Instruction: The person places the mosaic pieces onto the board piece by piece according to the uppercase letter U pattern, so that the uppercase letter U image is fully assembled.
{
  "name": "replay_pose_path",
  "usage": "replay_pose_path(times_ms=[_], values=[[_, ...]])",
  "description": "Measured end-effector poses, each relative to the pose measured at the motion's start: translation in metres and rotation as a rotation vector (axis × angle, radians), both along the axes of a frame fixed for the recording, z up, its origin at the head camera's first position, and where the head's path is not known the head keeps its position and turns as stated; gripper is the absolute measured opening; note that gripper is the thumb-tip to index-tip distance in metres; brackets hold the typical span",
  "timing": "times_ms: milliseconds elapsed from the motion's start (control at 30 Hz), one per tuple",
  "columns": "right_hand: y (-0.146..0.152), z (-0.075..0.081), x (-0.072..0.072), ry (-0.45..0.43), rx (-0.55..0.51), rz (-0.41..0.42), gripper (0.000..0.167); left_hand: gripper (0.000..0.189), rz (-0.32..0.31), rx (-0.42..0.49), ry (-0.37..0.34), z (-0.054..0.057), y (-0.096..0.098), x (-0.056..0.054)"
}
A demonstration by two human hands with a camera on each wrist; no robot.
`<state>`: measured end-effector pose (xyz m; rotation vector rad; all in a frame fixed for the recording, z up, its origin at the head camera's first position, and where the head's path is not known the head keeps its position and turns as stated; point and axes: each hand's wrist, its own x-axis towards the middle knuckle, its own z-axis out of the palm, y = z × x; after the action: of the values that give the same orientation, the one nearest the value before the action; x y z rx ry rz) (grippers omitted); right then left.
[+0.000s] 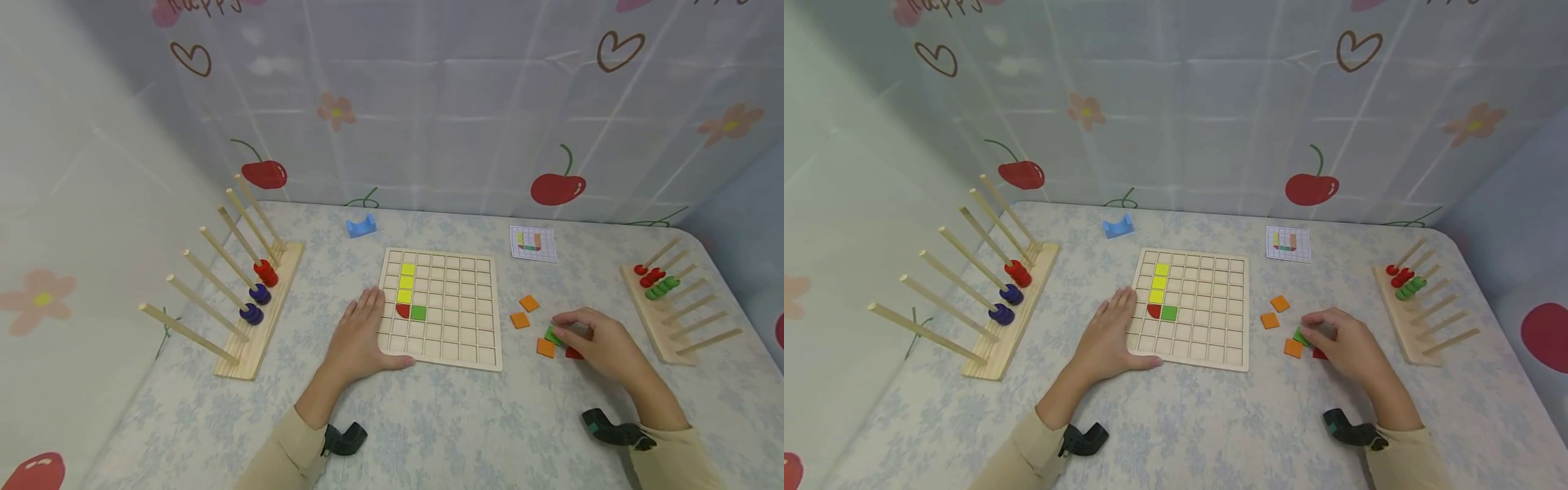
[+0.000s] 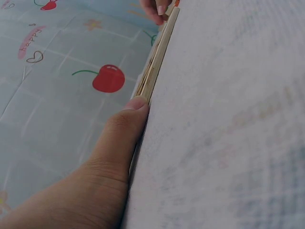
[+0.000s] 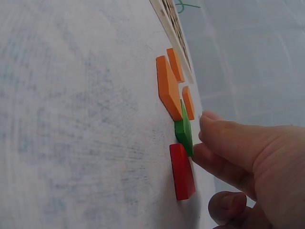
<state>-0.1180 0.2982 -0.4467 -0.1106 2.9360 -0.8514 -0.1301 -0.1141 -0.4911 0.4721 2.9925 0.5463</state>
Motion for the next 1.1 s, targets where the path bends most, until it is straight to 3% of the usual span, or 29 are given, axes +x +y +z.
replay_pose_path(times_ms=[400, 667, 1100], values=[[0.0043, -0.0066, -0.0009, -0.009, 0.002, 0.024, 0.035, 0.140, 0.000, 0.009, 0.006, 0.0022, 0.0003, 0.0012], [0.0043, -0.0107, -0.0009, 0.015, 0.005, 0.034, 0.027, 0.140, 0.002, -0.003, -0.008, 0.0026, 0.0001, 0.0004], [0.0001, -0.0041, -0.0033, -0.047, 0.002, 0.026, 0.021, 0.140, 0.005, 0.002, -0.005, 0.0026, 0.0000, 0.0004]])
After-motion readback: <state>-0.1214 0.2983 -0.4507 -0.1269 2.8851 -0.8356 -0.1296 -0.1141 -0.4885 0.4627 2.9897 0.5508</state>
